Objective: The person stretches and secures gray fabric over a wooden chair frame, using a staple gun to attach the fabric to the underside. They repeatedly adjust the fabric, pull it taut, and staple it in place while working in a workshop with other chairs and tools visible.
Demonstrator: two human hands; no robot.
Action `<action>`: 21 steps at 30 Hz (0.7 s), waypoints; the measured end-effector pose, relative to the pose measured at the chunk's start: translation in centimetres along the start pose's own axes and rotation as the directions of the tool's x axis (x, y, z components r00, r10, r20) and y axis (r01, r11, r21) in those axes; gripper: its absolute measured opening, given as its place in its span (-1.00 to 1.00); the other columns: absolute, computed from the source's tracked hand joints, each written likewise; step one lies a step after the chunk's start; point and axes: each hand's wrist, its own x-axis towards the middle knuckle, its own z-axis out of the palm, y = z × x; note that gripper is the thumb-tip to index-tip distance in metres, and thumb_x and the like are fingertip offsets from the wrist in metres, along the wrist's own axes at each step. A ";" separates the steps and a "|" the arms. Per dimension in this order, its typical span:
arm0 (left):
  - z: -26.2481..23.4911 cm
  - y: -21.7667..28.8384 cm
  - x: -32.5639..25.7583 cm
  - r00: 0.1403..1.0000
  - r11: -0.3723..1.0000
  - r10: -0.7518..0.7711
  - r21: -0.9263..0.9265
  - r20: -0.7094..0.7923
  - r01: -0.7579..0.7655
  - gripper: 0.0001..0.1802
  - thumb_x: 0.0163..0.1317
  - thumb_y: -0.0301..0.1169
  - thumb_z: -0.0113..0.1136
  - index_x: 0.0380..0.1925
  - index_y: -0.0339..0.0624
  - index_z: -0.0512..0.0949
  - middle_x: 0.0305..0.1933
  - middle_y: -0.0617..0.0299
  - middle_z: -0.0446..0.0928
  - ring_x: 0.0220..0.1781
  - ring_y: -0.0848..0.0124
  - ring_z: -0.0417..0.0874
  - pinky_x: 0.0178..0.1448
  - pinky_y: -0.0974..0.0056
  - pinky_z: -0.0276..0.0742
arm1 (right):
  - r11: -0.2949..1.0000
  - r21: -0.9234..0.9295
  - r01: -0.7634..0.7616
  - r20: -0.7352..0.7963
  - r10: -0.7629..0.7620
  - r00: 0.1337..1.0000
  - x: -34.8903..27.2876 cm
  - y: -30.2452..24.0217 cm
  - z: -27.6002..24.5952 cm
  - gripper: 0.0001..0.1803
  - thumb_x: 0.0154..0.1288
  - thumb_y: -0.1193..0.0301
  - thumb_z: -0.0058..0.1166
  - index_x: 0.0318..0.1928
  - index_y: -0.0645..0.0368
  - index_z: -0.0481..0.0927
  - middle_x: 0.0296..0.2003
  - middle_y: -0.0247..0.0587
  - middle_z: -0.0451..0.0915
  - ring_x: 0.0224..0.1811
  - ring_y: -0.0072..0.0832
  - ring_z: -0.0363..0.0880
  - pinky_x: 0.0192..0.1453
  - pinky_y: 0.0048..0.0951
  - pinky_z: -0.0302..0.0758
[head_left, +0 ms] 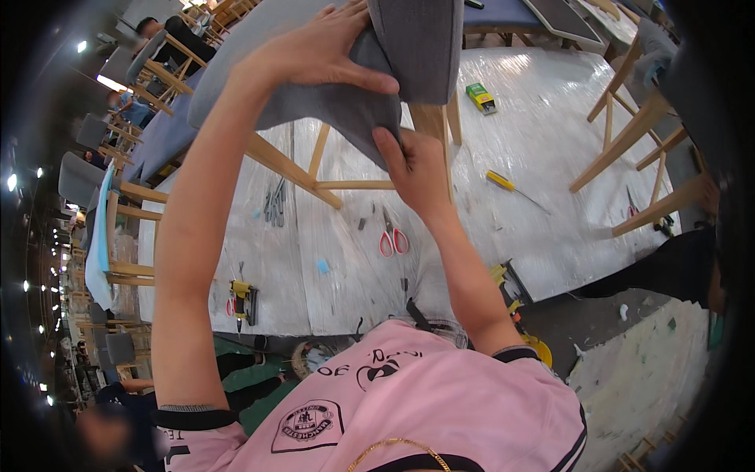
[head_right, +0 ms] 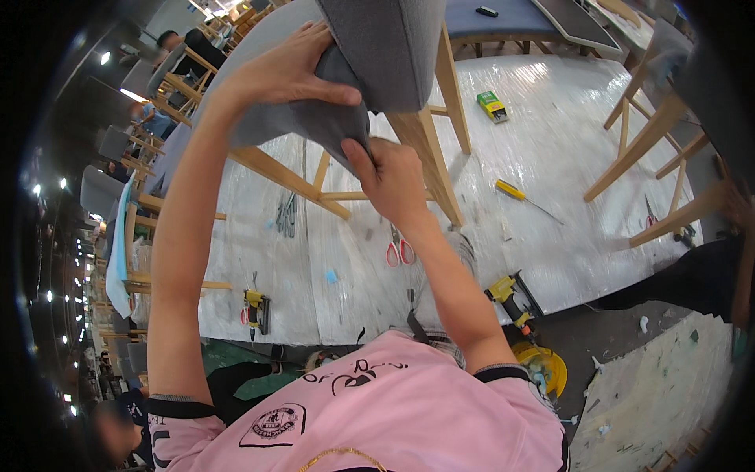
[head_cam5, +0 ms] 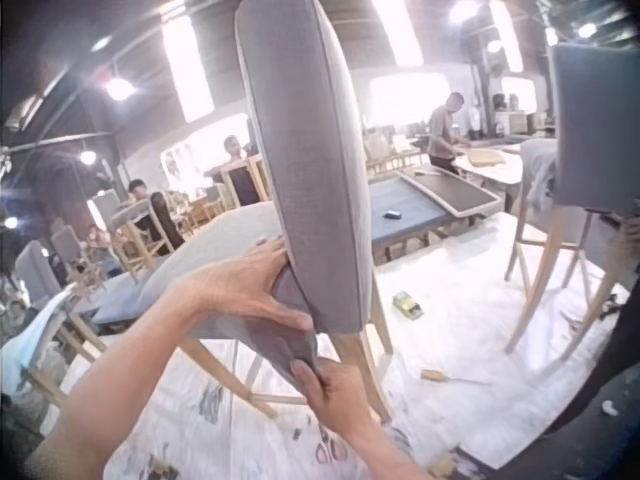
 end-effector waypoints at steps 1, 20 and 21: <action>0.1 0.4 0.1 0.999 1.000 -0.024 0.013 -0.034 0.025 0.24 -0.09 0.44 0.45 0.41 -0.26 0.40 0.48 -0.16 0.38 0.53 -0.10 0.35 0.64 -0.03 0.21 | 1.000 0.016 -0.015 -0.001 0.015 1.000 -0.2 0.5 0.1 -0.43 0.53 0.13 0.17 -0.56 0.31 0.50 -0.68 0.02 0.41 -0.68 -0.14 0.30 -0.52 -0.17 0.21; 5.9 7.5 -2.6 0.703 0.965 -0.225 -0.054 -0.675 0.257 -0.01 0.22 0.32 0.27 0.33 -0.36 0.45 0.47 -0.16 0.40 0.51 -0.10 0.38 0.63 -0.09 0.14 | 0.960 0.186 -0.210 0.016 0.211 0.977 -0.3 3.3 -1.1 -0.47 0.56 0.03 0.15 -0.30 0.32 0.66 -0.49 -0.55 0.51 -0.40 -0.76 0.32 -0.35 -0.57 0.29; 7.1 8.9 -3.5 0.645 0.963 -0.243 -0.101 -0.724 0.249 -0.06 0.29 0.28 0.24 0.33 -0.36 0.45 0.47 -0.15 0.39 0.52 -0.10 0.36 0.64 -0.11 0.11 | 0.962 0.168 -0.214 0.069 0.205 0.976 -0.2 3.8 -2.0 -0.47 0.57 0.04 0.14 -0.29 0.33 0.66 -0.49 -0.55 0.51 -0.39 -0.76 0.33 -0.34 -0.57 0.29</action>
